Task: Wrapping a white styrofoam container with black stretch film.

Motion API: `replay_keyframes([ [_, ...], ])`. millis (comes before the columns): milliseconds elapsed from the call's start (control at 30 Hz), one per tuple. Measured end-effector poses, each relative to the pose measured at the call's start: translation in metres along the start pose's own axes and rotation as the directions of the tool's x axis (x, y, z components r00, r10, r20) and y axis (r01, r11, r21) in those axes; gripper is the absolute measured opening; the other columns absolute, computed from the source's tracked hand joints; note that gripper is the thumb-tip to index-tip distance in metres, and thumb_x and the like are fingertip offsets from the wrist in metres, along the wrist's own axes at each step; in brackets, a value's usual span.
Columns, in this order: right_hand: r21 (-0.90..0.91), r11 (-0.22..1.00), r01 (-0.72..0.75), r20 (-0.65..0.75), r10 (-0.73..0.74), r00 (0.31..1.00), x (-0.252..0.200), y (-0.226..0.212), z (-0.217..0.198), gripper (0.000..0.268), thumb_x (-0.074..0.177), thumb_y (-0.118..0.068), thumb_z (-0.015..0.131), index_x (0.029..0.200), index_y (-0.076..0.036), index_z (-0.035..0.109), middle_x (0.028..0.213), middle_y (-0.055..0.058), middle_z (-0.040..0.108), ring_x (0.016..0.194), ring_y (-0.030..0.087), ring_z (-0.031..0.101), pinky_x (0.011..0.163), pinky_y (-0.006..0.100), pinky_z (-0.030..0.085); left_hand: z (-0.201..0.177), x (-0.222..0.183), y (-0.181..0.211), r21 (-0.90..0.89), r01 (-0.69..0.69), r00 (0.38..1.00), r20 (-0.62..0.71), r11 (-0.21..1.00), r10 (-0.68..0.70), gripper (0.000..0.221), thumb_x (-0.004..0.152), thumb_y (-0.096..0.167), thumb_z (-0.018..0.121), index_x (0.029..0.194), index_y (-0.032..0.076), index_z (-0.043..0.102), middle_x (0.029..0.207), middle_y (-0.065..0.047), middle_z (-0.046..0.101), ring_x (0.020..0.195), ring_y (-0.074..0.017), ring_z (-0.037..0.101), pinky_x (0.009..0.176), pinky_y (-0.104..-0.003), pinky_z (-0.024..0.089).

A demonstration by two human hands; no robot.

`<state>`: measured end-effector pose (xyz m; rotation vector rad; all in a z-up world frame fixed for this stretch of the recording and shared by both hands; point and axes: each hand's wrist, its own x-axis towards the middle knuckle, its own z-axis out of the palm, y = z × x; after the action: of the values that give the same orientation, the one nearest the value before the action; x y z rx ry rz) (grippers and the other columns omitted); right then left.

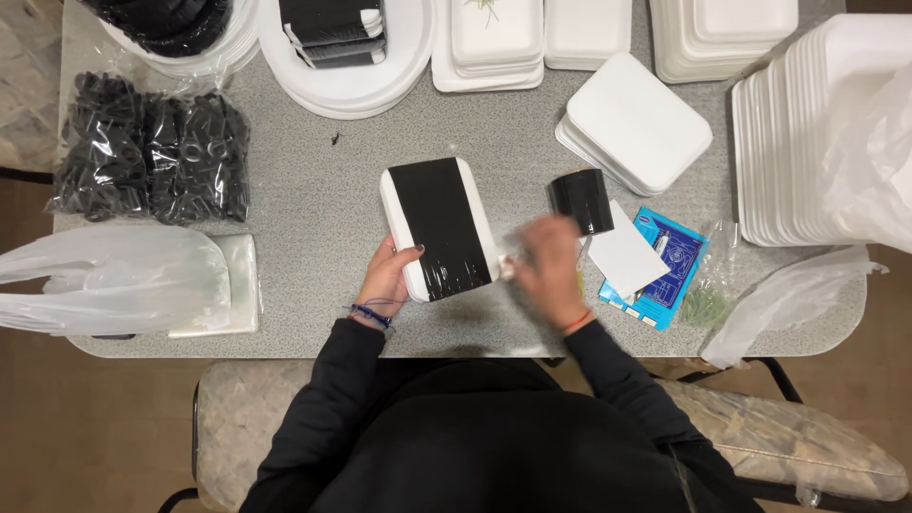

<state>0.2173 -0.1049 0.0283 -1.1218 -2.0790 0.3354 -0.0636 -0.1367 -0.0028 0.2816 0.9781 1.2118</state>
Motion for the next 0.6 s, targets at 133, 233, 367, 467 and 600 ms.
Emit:
replay_keyframes([
  [133, -0.228, 0.936, -0.267, -0.163, 0.233, 0.959, -0.002, 0.087, -0.009, 0.062, 0.091, -0.028, 0.081, 0.135, 0.005, 0.053, 0.133, 0.025, 0.054, 0.128, 0.042, 0.049, 0.112, 0.053, 0.039, -0.039, 0.026, -0.039, 0.104, 0.009, 0.997, -0.074, 0.995, -0.001, 0.058, 0.087, -0.001, 0.063, 0.142, -0.002, 0.042, 0.114, -0.017, 0.066, 0.102, -0.0237, 0.068, 0.087, -0.036, 0.059],
  [233, -0.195, 0.869, -0.454, -0.147, 0.432, 0.890, 0.002, 0.130, -0.007, 0.081, 0.088, -0.037, 0.085, 0.139, 0.013, 0.048, 0.133, 0.032, 0.053, 0.124, 0.047, 0.049, 0.108, 0.052, 0.040, -0.067, 0.046, -0.071, 0.137, -0.006, 0.997, -0.080, 0.991, 0.018, 0.051, 0.089, -0.003, 0.067, 0.136, -0.009, 0.049, 0.112, -0.016, 0.068, 0.097, -0.0233, 0.069, 0.084, -0.034, 0.058],
  [367, -0.152, 0.795, -0.588, -0.004, 0.594, 0.804, 0.015, 0.138, -0.004, 0.096, 0.078, -0.044, 0.090, 0.138, 0.016, 0.046, 0.125, 0.035, 0.060, 0.117, 0.049, 0.057, 0.101, 0.051, 0.046, -0.059, 0.045, -0.067, 0.364, -0.062, 0.990, -0.096, 0.929, 0.104, 0.042, 0.088, 0.000, 0.066, 0.128, -0.010, 0.057, 0.111, -0.016, 0.072, 0.098, -0.0229, 0.070, 0.086, -0.033, 0.056],
  [467, -0.155, 0.746, -0.648, 0.050, 0.661, 0.749, 0.030, 0.117, -0.011, 0.091, 0.074, -0.044, 0.091, 0.133, 0.014, 0.051, 0.121, 0.033, 0.065, 0.113, 0.046, 0.062, 0.099, 0.049, 0.050, -0.050, 0.035, -0.053, 0.790, -0.076, 0.959, -0.110, 0.608, 0.262, 0.048, 0.084, 0.008, 0.073, 0.128, -0.006, 0.059, 0.114, -0.019, 0.069, 0.110, -0.0310, 0.059, 0.097, -0.041, 0.045],
  [600, 0.169, 0.583, -0.795, 0.139, 0.784, 0.605, 0.036, 0.102, -0.020, 0.072, 0.079, -0.037, 0.084, 0.129, 0.008, 0.060, 0.121, 0.027, 0.072, 0.112, 0.036, 0.070, 0.099, 0.042, 0.055, -0.058, 0.031, -0.055, 0.991, -0.040, 0.868, -0.028, 0.126, 0.495, 0.067, 0.079, 0.022, 0.083, 0.133, -0.008, 0.055, 0.129, -0.028, 0.051, 0.123, -0.0411, 0.040, 0.107, -0.049, 0.033],
])
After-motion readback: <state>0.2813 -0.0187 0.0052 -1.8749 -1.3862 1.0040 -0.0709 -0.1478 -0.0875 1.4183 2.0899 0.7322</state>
